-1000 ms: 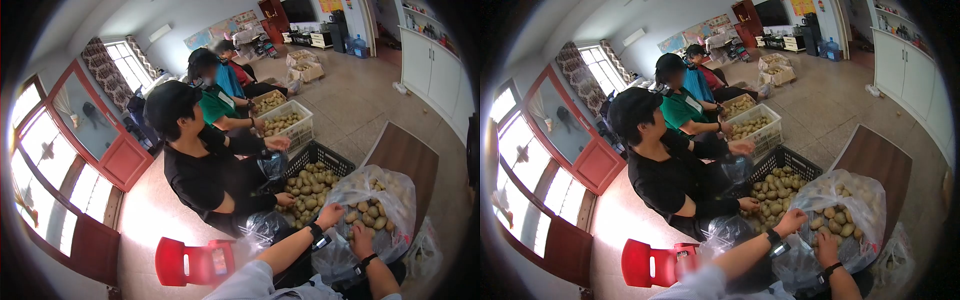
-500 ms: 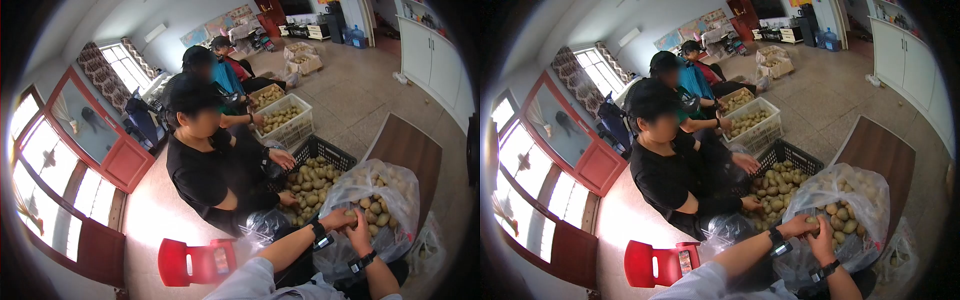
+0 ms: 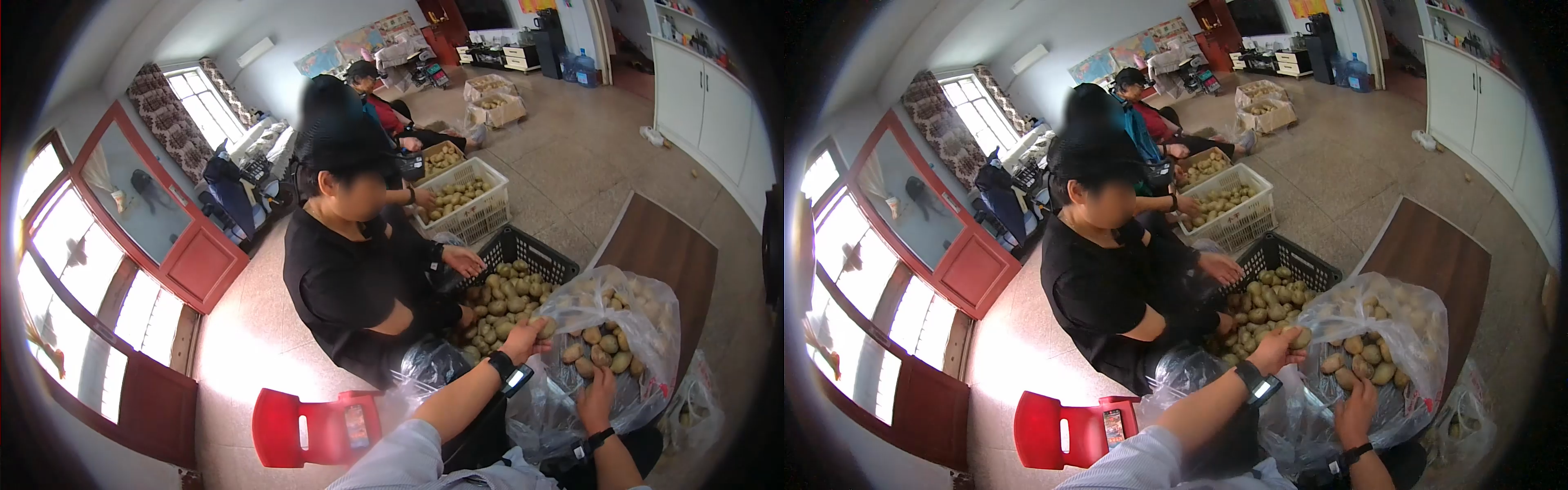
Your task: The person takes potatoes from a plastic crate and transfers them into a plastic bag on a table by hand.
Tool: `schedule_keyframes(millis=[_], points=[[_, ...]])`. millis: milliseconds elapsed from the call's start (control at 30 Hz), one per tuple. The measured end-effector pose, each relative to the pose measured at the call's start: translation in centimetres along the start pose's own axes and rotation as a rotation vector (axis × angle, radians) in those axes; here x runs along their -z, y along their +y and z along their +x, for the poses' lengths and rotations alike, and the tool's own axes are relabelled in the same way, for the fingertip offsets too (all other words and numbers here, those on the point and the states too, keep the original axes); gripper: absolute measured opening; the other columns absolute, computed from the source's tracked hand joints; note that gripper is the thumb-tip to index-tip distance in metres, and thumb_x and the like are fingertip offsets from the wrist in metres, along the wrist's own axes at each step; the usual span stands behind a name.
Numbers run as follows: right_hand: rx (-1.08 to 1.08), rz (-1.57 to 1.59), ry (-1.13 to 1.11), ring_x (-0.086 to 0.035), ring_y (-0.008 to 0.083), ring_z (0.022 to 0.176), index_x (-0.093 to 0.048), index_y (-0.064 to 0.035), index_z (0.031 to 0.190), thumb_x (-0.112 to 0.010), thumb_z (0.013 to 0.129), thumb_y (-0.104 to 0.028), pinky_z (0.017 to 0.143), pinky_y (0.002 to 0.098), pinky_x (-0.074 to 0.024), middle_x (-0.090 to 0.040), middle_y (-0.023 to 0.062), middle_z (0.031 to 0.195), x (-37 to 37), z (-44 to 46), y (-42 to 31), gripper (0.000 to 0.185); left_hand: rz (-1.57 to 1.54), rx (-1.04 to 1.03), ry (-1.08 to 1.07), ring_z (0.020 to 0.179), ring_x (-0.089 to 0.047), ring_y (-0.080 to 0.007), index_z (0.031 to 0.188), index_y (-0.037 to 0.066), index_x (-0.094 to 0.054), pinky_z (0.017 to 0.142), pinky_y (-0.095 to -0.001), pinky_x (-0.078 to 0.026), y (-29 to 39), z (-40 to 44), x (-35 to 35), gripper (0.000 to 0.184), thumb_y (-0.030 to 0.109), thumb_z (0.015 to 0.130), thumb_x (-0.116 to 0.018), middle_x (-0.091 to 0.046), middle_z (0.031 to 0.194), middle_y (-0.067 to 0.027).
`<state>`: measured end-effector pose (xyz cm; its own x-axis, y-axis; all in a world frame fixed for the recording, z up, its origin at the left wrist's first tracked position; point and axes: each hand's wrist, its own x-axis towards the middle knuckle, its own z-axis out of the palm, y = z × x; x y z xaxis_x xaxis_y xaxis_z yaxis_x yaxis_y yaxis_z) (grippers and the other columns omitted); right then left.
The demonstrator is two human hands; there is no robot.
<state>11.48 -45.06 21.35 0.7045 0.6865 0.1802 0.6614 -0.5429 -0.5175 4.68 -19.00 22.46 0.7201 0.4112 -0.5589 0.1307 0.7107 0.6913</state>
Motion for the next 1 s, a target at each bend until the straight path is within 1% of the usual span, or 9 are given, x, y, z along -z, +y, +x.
schedule_keyframes(millis=[200,233,300,400,433,500,567,733,1000], points=[[-0.036,-0.155,0.019,-0.04,0.0387,0.123,-0.05,0.0001,0.12,-0.077,0.065,-0.006,0.102,0.0464,-0.0346,-0.043,0.0188,0.128,-1.1,-0.5,0.9,0.062,-0.202,-0.12,0.152,0.072,-0.063,-0.0266,0.122,0.005,-0.044,0.064,-0.0408,-0.058,0.8,2.8,3.5,0.037,0.025,0.094,-0.056,-0.06,0.102,-0.0123],[-0.012,-0.159,0.027,-0.04,0.0382,0.122,-0.051,0.0001,0.12,-0.078,0.064,-0.007,0.102,0.0462,-0.035,-0.043,0.0185,0.128,-0.7,-0.6,0.6,0.063,0.27,-0.523,0.097,0.074,-0.064,-0.0279,0.121,0.004,-0.046,0.064,-0.0411,-0.058,-0.7,5.3,6.7,0.035,0.025,0.095,-0.055,-0.061,0.102,-0.0133],[0.041,-0.184,0.033,-0.043,0.0373,0.117,-0.053,-0.0009,0.12,-0.081,0.061,-0.011,0.099,0.0454,-0.0373,-0.044,0.0171,0.126,-0.2,-1.1,0.4,0.066,0.695,-0.71,0.144,0.074,-0.066,-0.0296,0.113,0.0,-0.051,0.06,-0.0399,-0.058,-0.5,5.4,8.4,0.032,0.026,0.094,-0.054,-0.062,0.1,-0.015],[0.016,-0.193,0.02,-0.046,0.0365,0.111,-0.054,-0.0034,0.117,-0.082,0.062,-0.014,0.093,0.0453,-0.0405,-0.047,0.0154,0.12,0.7,-1.1,-0.8,0.063,-0.076,-0.251,0.247,0.071,-0.068,-0.0311,0.105,-0.004,-0.056,0.055,-0.0381,-0.058,-0.5,6.5,9.6,0.034,0.028,0.094,-0.054,-0.064,0.097,-0.0163],[0.003,-0.199,-0.004,-0.046,0.0365,0.111,-0.054,-0.0034,0.117,-0.082,0.062,-0.014,0.093,0.0453,-0.0405,-0.047,0.0154,0.12,0.5,-1.2,-0.6,0.063,0.374,-0.536,0.224,0.072,-0.068,-0.0318,0.107,-0.004,-0.054,0.056,-0.0387,-0.058,-0.9,7.2,11.3,0.036,0.029,0.094,-0.054,-0.063,0.099,-0.0166],[-0.05,-0.25,-0.067,-0.049,0.0356,0.105,-0.055,-0.0058,0.114,-0.081,0.064,-0.018,0.086,0.0449,-0.0427,-0.048,0.0138,0.113,-0.1,-1.6,0.0,0.058,0.624,-0.706,0.184,0.077,-0.067,-0.0336,0.114,-0.004,-0.05,0.059,-0.0401,-0.058,-1.5,6.7,11.6,0.041,0.031,0.094,-0.055,-0.061,0.103,-0.0172],[-0.06,-0.276,-0.093,-0.05,0.0352,0.103,-0.055,-0.0064,0.112,-0.081,0.065,-0.02,0.085,0.045,-0.0432,-0.048,0.0133,0.111,-0.2,-1.8,0.2,0.056,-0.241,-0.195,0.292,0.086,-0.065,-0.0366,0.124,-0.004,-0.042,0.064,-0.0431,-0.058,0.8,4.6,8.5,0.046,0.029,0.094,-0.054,-0.057,0.108,-0.0186],[-0.086,-0.295,-0.151,-0.057,0.0349,0.094,-0.053,-0.007,0.108,-0.079,0.067,-0.022,0.075,0.0449,-0.0487,-0.048,0.0142,0.117,-1.3,-1.7,1.5,0.051,-0.227,-0.225,0.268,0.085,-0.065,-0.0375,0.123,-0.004,-0.042,0.063,-0.042,-0.059,0.9,5.4,9.4,0.044,0.028,0.095,-0.051,-0.056,0.106,-0.021],[-0.067,-0.224,-0.169,-0.058,0.0378,0.097,-0.052,-0.0088,0.118,-0.072,0.068,-0.011,0.082,0.0465,-0.0498,-0.045,0.0146,0.128,-1.9,-1.6,2.5,0.054,-0.149,-0.205,0.38,0.075,-0.066,-0.0357,0.12,-0.003,-0.043,0.05,-0.0373,-0.054,0.7,5.7,10.3,0.04,0.027,0.095,-0.05,-0.057,0.103,-0.0203]])
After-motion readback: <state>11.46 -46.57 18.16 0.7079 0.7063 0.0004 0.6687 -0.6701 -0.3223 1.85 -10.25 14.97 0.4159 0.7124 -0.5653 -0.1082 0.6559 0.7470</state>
